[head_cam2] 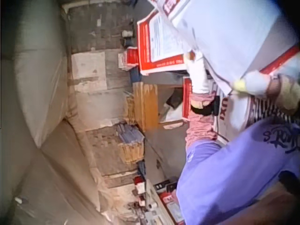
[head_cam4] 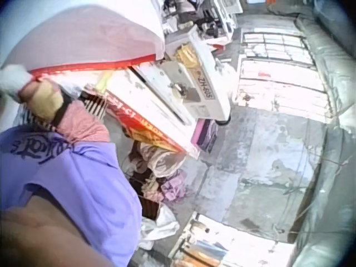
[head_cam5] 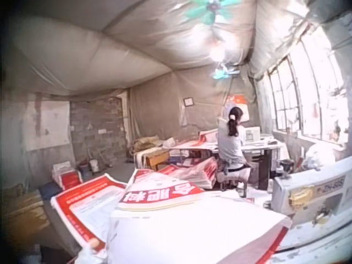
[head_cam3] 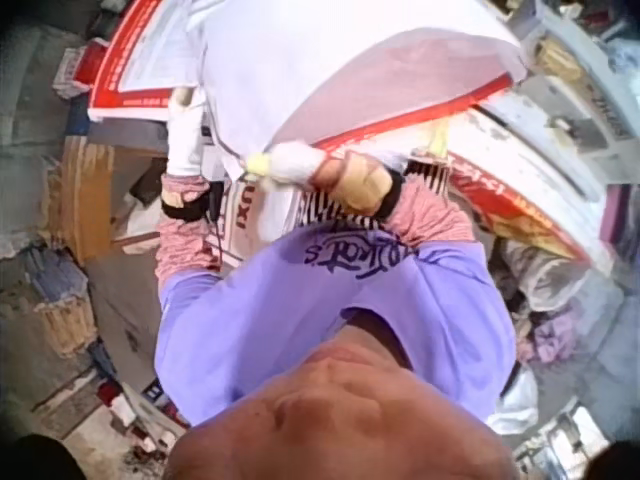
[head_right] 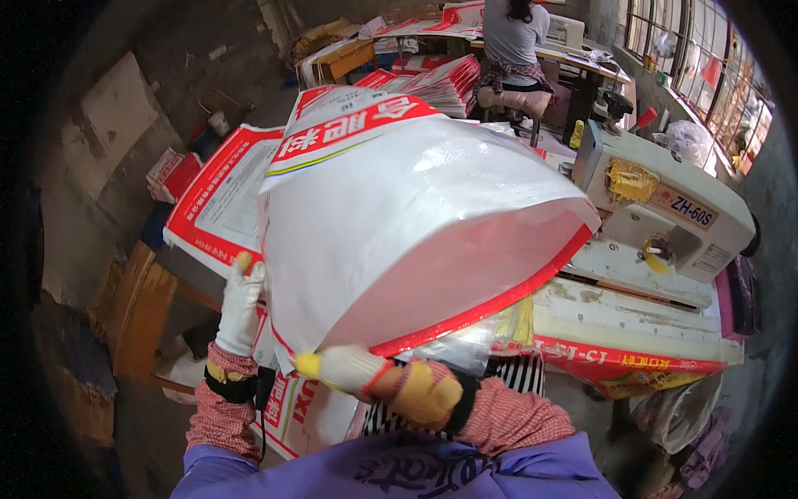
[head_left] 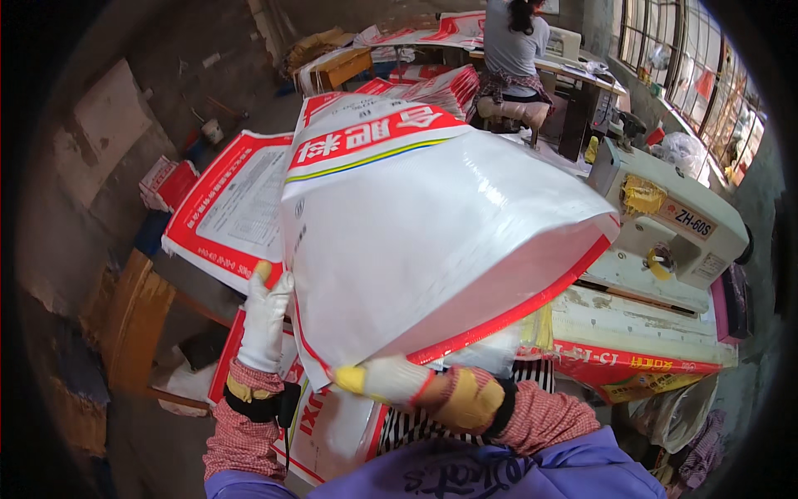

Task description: Sealing large plastic compound fertilizer bags using an industrial sewing or heat-sealing machine.

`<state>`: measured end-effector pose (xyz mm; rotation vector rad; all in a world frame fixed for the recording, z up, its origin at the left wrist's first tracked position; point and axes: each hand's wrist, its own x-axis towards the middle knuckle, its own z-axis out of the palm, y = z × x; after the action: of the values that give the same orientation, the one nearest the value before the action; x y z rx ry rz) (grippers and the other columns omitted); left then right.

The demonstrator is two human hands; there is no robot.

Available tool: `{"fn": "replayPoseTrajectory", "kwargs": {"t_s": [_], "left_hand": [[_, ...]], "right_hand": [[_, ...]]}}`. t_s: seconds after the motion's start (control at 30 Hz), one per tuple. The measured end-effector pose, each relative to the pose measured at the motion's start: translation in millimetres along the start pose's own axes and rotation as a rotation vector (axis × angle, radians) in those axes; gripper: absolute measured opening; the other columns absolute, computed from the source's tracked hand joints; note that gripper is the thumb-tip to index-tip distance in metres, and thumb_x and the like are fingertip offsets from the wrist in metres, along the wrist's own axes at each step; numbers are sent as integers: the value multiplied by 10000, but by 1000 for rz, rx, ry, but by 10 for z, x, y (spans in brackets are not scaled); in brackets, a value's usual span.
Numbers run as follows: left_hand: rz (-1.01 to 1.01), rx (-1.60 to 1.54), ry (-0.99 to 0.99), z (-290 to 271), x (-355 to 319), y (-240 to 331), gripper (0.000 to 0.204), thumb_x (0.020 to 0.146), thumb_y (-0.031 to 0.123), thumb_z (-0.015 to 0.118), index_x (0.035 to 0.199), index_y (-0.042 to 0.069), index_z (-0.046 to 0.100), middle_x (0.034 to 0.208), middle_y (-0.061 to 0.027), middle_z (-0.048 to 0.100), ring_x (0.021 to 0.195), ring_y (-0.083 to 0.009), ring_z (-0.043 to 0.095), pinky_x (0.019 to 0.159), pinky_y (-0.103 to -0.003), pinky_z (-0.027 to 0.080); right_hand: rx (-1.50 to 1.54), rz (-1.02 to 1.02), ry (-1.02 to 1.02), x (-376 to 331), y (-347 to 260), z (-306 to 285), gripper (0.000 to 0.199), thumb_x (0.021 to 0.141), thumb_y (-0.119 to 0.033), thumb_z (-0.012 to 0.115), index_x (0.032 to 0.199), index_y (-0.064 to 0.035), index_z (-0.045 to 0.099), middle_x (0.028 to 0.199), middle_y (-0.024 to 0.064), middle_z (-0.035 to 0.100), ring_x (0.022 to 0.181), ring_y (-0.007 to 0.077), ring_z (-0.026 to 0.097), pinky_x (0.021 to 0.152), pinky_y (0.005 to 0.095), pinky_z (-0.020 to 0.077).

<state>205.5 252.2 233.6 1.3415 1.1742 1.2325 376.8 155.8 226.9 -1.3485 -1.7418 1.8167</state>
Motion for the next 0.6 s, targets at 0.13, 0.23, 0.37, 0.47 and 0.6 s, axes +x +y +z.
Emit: {"fn": "replayPoseTrajectory", "kwargs": {"t_s": [0.13,0.23,0.37,0.47,0.6], "left_hand": [[-181,-318,-339,-307,-104,-665,331,860,176,526,1082,-70,509,962,-65,586,897,-113,545,768,-236,450],[-112,22,-285,-397,-297,-582,212,872,154,492,951,-29,561,843,-26,589,764,-80,534,711,-228,434],[-5,166,-114,-475,-517,-430,192,879,181,501,909,-1,552,778,22,520,710,-47,446,639,-211,387],[-39,141,-1,-961,-957,-488,216,876,209,507,938,4,533,799,4,522,708,-60,451,639,-218,392],[-82,134,151,-1863,-1882,-1145,238,878,232,520,971,13,514,885,-24,553,782,-97,511,701,-241,424]], "right_hand": [[475,-266,-1,-363,727,75,459,843,-304,534,1205,-26,484,1149,108,557,1061,196,517,905,304,394],[968,-413,148,-956,1049,-143,504,845,-294,576,1242,-18,437,1240,123,478,1121,282,477,991,396,358],[1244,-719,489,-1507,1344,-553,800,776,-557,547,1314,-15,309,1287,197,395,1175,342,412,1003,526,310],[1280,-875,398,-1728,1443,-589,961,723,-686,491,1351,-6,231,1369,190,307,1241,374,334,1021,537,266],[1218,-642,489,-1543,1279,-216,912,741,-643,524,1346,-11,264,1348,166,358,1235,290,368,1023,427,311]]}}
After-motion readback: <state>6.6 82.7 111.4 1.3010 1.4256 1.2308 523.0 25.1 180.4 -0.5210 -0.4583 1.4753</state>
